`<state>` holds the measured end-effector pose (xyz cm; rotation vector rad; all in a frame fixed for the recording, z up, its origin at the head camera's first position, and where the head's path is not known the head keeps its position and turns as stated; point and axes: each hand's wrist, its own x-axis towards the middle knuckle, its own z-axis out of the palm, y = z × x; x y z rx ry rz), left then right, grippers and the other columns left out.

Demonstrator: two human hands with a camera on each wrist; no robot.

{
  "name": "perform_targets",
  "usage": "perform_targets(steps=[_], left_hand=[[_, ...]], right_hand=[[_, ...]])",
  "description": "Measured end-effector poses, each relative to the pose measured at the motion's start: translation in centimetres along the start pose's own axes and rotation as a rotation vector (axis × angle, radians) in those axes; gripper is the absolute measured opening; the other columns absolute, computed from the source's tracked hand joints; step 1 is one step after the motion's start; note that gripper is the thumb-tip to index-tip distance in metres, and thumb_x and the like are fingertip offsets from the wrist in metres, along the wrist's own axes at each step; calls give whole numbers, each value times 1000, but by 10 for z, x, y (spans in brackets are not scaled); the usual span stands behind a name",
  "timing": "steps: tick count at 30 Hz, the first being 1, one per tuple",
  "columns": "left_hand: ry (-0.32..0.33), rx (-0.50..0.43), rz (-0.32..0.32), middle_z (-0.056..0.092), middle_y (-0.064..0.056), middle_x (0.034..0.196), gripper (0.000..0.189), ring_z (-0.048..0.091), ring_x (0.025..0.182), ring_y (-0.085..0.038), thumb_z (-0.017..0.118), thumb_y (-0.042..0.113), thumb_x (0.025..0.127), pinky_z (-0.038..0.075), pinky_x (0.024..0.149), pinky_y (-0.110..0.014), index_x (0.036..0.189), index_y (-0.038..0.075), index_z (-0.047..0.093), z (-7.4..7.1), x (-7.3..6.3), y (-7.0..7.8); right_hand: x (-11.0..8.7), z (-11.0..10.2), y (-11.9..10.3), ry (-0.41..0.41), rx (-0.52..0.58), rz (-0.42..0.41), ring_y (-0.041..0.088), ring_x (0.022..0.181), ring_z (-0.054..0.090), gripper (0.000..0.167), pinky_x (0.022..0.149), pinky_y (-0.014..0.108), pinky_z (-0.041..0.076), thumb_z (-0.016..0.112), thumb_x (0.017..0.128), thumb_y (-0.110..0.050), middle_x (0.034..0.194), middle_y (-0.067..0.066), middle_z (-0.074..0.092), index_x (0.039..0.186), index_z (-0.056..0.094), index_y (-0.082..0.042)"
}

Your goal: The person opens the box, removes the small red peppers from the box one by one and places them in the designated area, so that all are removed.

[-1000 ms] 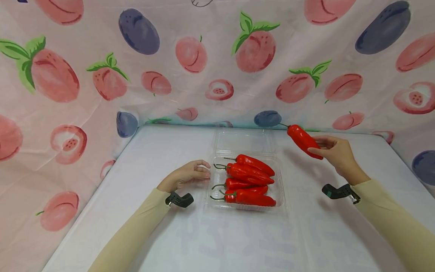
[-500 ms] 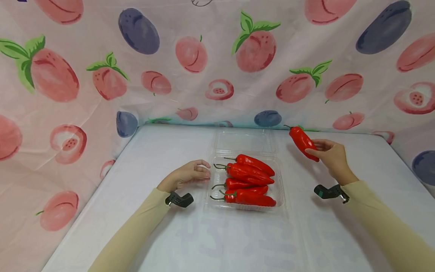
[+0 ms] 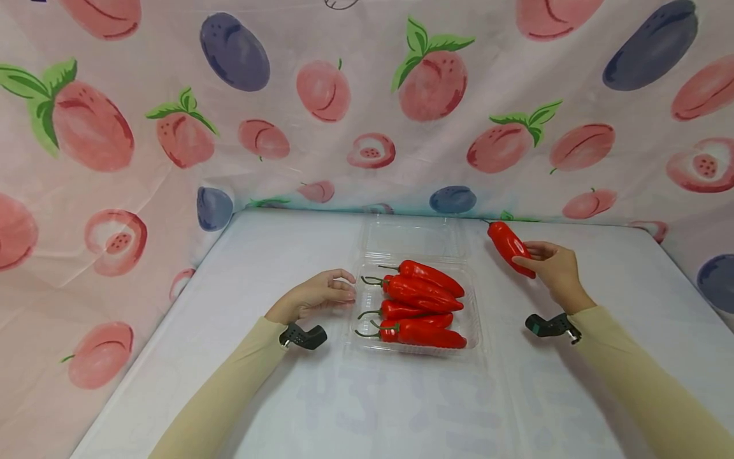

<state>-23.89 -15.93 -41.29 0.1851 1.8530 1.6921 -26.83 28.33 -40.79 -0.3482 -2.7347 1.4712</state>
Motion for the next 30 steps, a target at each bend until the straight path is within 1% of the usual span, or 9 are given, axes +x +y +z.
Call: perform_targets(steps=[2,7,9,12,14,19,23,26,30], left_hand=[[0,-3,0,63,1,87,28,64,78,-6,57,-1,88,55,73,-19,114,0,45,0,0,0],[-10,-11,4,63,0,88,33,64,77,-5,56,-3,88,55,73,-19,118,-4,42,0,1,0],[-11,-15,5,63,1,87,33,63,76,-6,55,-4,88,55,72,-19,118,-4,41,0,1,1],[-11,-23,5,62,2,85,32,64,75,-6,55,-4,88,55,72,-19,118,-3,42,0,0,2],[-10,-20,3,62,3,85,33,64,75,-6,55,-4,88,55,72,-19,118,-3,42,0,0,2],[-3,-9,-5,62,2,86,34,63,77,-5,56,-3,88,55,73,-19,119,-3,42,1,0,1],[2,-2,-8,63,0,88,32,63,77,-5,56,-3,88,55,73,-19,117,-1,43,1,0,0],[1,-3,-6,63,0,88,31,63,78,-5,56,-3,88,55,73,-19,116,0,43,0,1,0],[-1,-11,-6,63,2,87,32,63,78,-5,56,-4,87,55,73,-19,117,-2,43,0,1,0]], right_hand=[[2,1,2,1,-1,13,25,114,49,62,78,13,52,65,86,-39,129,16,55,136,47,-6],[5,5,5,0,-10,30,30,119,47,61,71,9,49,64,88,-36,131,18,54,137,46,-5],[6,6,5,-4,-14,33,33,121,45,59,73,10,50,63,89,-33,134,22,51,138,45,-4],[8,8,6,-2,-20,45,32,122,46,59,89,25,53,63,89,-32,133,22,52,138,45,-4],[10,10,7,-4,-22,52,33,122,46,59,98,37,48,63,89,-31,133,22,52,138,45,-4],[12,12,7,-13,-21,55,34,123,45,58,103,43,43,62,89,-29,133,23,51,138,44,-2],[14,12,7,-12,-33,45,34,122,46,57,100,38,47,62,89,-29,132,23,52,137,45,-1],[16,13,8,-9,-42,28,33,120,47,56,86,21,53,63,89,-29,130,24,53,135,47,0],[17,15,8,-10,-32,17,31,115,48,56,66,4,43,64,88,-28,128,25,53,133,49,2]])
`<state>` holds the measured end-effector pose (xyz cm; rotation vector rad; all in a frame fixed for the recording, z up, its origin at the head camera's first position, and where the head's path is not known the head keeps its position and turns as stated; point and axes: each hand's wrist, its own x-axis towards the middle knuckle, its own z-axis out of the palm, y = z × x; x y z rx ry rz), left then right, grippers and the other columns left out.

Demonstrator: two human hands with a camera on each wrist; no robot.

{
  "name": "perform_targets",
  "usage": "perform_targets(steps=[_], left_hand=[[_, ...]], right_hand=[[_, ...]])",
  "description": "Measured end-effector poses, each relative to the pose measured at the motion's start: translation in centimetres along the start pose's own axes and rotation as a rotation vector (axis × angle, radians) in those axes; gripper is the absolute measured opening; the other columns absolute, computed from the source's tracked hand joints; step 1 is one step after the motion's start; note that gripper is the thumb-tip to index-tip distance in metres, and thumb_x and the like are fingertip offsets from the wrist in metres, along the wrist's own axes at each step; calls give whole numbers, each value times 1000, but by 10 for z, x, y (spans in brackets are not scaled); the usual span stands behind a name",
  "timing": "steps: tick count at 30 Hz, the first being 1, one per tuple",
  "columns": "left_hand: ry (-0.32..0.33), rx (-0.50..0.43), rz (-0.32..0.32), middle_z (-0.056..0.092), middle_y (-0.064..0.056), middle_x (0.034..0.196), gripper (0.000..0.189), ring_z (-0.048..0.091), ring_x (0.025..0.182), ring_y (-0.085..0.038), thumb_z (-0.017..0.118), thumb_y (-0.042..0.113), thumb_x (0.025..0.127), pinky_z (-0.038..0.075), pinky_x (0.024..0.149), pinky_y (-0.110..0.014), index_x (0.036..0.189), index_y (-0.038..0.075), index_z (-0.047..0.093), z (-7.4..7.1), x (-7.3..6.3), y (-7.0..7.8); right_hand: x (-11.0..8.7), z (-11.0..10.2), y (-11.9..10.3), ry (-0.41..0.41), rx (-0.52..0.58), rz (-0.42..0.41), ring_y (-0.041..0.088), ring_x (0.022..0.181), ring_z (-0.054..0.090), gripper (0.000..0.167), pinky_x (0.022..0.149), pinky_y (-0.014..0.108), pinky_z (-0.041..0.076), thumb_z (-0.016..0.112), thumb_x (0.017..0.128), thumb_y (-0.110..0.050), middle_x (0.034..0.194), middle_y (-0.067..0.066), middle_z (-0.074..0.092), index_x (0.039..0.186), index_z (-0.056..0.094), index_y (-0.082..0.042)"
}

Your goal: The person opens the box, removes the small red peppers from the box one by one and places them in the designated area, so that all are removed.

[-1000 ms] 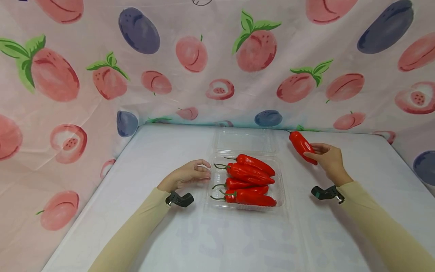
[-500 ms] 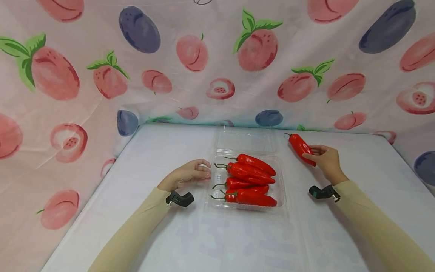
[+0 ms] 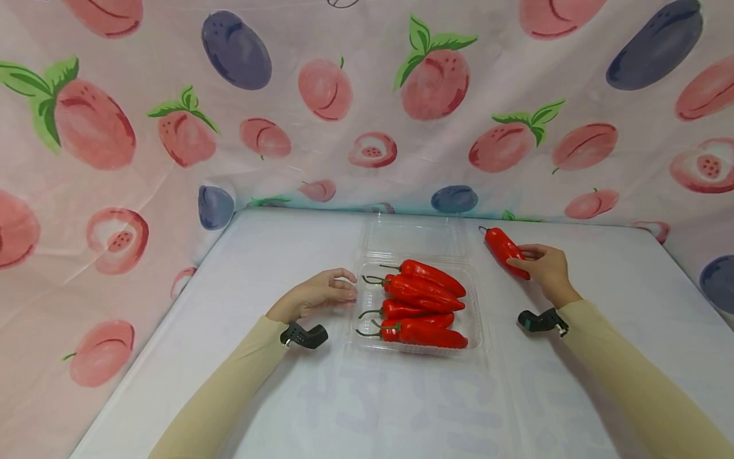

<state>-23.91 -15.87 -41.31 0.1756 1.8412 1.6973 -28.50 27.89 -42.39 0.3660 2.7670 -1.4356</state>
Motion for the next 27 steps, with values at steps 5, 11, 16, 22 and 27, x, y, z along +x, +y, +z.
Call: perform_targets(steps=[5,11,16,22,27], left_hand=[[5,4,-5,63,1,88,33,63,77,-5,56,-3,87,55,73,-19,118,-2,42,1,-1,2],[4,21,-7,63,0,89,36,63,77,-5,57,-1,88,55,73,-19,120,-3,42,1,-2,3],[-2,25,-6,62,1,88,38,63,77,-5,57,-1,88,55,74,-19,122,-5,40,0,-1,2],[-12,9,-1,63,2,86,31,63,77,-5,56,-2,88,55,73,-19,117,-3,43,0,-1,2],[-11,5,-1,63,1,87,31,63,77,-5,56,-2,88,55,73,-19,115,-2,44,1,-1,2]], right_hand=[[1,2,-1,-12,-5,11,31,114,49,57,65,5,43,65,87,-29,129,25,53,132,49,3],[3,5,-1,-19,-14,33,34,118,48,56,73,13,49,64,88,-28,130,25,52,133,48,2],[4,6,-2,-30,-9,46,35,118,47,56,67,9,44,64,88,-26,131,25,51,133,47,2],[4,8,-3,-44,-11,35,35,116,49,57,65,8,44,64,88,-28,129,26,52,133,47,4],[4,10,-2,-55,-11,31,34,115,49,58,64,7,41,64,88,-29,128,27,52,132,47,4]])
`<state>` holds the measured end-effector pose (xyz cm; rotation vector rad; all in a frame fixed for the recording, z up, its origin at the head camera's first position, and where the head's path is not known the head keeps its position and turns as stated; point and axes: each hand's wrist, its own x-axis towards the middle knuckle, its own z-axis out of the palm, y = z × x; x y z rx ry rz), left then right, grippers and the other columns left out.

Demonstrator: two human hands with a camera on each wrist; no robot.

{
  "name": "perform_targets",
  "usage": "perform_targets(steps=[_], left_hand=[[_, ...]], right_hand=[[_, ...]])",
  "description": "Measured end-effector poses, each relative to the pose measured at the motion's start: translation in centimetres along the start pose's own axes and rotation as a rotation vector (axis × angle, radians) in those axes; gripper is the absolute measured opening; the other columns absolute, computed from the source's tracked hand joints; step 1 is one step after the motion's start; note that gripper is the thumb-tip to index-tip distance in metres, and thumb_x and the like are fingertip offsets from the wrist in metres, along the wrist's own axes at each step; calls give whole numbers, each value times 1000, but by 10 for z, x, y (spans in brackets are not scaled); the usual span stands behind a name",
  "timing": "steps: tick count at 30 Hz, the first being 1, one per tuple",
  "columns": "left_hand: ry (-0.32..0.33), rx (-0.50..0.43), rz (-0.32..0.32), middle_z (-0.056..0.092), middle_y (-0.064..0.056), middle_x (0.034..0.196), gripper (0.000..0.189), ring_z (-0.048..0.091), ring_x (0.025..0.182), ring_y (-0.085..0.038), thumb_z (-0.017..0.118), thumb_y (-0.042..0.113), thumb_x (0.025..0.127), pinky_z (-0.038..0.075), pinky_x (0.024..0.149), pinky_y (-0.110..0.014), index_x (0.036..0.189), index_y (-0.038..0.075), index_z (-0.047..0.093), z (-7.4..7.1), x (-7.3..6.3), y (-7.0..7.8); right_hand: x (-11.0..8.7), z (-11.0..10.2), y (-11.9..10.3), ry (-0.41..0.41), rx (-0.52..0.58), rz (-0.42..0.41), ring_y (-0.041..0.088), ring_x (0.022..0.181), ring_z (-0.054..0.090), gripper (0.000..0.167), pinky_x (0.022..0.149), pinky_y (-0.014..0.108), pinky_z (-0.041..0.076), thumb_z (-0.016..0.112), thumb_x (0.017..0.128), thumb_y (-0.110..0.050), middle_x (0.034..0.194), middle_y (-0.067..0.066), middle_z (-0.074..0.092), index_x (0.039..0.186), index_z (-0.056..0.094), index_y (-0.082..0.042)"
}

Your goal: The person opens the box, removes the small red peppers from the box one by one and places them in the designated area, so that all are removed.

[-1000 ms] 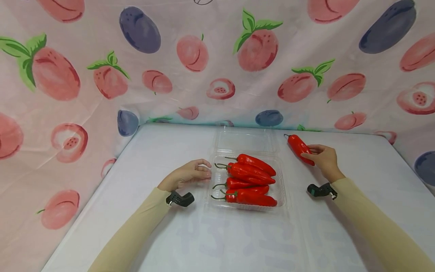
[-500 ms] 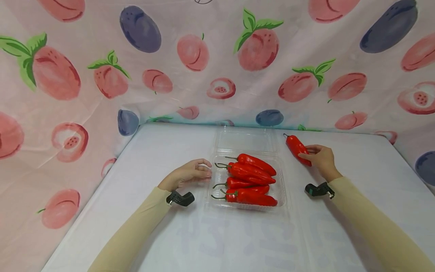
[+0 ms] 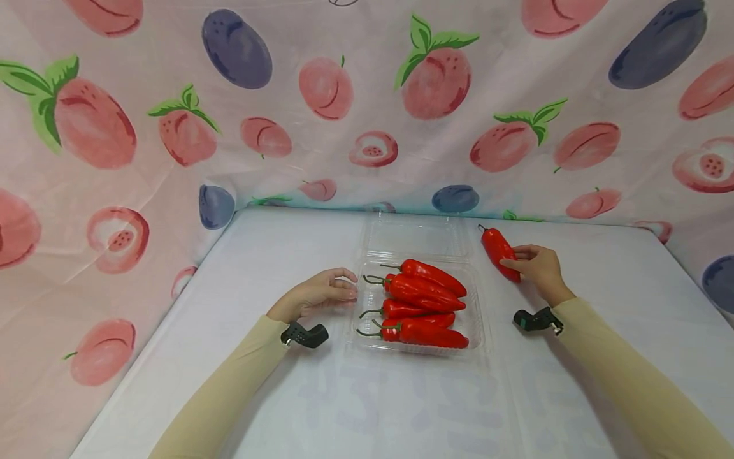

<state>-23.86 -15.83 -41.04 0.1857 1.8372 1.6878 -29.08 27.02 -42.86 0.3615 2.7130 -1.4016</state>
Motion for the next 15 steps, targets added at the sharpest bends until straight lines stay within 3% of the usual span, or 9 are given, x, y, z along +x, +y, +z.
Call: perform_targets(steps=[5,8,15], left_hand=[[-4,-6,3,63,4,84,36,64,76,-5,55,-5,88,55,72,-19,120,-6,40,0,0,0],[-4,-10,5,63,5,82,36,64,75,-5,54,-6,88,55,71,-19,120,-6,39,0,0,0],[-13,-31,14,63,7,81,32,64,74,-5,53,-8,88,55,71,-19,117,-5,41,0,1,0]], right_hand=[[0,0,0,-7,-1,1,35,115,49,59,82,25,51,63,89,-31,128,27,52,133,46,4],[-1,0,0,-18,0,-3,36,116,49,60,97,39,49,62,89,-33,129,27,51,133,45,5],[-3,-1,-1,-45,-11,1,37,115,50,61,97,40,48,59,91,-35,129,27,51,135,44,4]])
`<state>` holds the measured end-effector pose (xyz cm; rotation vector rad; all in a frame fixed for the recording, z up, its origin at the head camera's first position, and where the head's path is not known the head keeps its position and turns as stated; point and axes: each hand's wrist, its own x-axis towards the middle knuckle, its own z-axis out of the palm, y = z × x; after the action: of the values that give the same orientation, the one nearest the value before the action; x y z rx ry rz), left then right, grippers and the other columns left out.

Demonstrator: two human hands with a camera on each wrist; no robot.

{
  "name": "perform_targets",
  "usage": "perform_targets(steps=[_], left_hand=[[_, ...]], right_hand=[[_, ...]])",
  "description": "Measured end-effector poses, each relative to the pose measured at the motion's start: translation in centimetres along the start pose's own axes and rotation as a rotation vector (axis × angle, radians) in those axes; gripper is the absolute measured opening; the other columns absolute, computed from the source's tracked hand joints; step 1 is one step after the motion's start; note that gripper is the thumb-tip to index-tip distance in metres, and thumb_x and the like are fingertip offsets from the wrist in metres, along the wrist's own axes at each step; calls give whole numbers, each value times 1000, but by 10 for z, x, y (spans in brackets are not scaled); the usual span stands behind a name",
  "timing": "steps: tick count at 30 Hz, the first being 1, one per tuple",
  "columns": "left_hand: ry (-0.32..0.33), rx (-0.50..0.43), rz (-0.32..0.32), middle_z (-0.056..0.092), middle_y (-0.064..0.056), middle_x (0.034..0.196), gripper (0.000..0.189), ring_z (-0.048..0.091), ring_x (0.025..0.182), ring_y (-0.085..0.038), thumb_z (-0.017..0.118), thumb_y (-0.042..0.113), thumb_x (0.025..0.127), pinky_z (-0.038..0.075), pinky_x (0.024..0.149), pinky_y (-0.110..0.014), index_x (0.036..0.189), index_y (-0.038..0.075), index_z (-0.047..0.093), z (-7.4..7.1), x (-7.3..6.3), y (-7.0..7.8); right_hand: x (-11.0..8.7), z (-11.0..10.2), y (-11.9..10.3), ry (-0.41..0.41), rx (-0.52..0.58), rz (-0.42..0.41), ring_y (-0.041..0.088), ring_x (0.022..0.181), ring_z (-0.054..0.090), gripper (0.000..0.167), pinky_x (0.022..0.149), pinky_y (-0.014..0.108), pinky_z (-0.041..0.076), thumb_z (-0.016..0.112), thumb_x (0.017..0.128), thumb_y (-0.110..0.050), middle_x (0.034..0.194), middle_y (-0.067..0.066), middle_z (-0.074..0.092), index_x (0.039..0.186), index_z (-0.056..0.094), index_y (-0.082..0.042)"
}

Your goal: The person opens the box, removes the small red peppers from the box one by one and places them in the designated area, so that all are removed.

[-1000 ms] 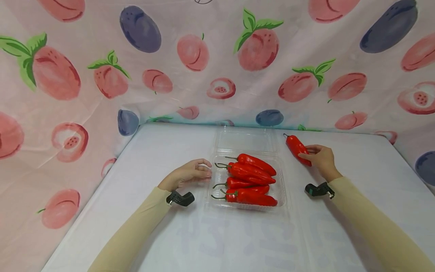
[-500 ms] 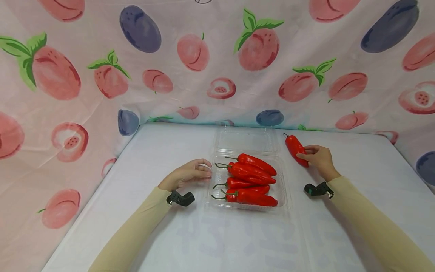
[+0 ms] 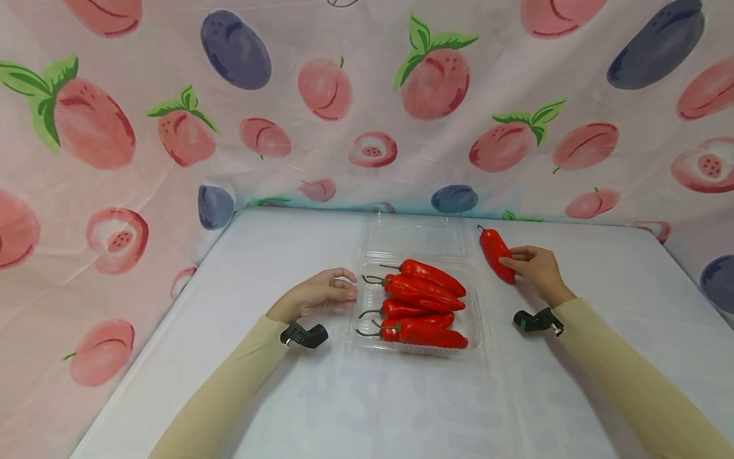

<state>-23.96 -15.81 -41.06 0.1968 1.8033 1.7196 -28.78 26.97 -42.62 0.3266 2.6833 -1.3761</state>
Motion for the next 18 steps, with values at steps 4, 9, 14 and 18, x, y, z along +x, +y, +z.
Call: perform_targets(steps=[4,9,14,18], left_hand=[[9,3,-3,63,6,81,32,64,74,-5,53,-8,88,55,71,-19,117,-5,41,0,0,0],[9,9,-4,63,5,82,32,64,75,-5,54,-7,88,55,71,-19,117,-4,42,1,0,0],[15,30,-13,63,3,85,31,64,77,-5,56,-4,88,55,73,-20,115,-1,43,1,-1,1],[16,51,-11,63,3,86,28,63,78,-5,56,-3,88,55,75,-20,113,2,44,1,-1,1]], right_hand=[[-1,1,0,-16,-8,5,37,115,50,62,100,46,45,58,91,-37,130,27,50,136,43,4],[-1,1,0,-32,-19,27,39,116,49,64,101,47,45,58,91,-40,132,27,48,137,43,2],[-1,1,0,-42,-35,35,38,117,47,63,97,43,47,57,91,-41,133,26,47,136,43,1],[-3,-1,0,-54,-46,15,38,116,47,64,93,40,49,57,91,-42,133,27,46,135,44,2]])
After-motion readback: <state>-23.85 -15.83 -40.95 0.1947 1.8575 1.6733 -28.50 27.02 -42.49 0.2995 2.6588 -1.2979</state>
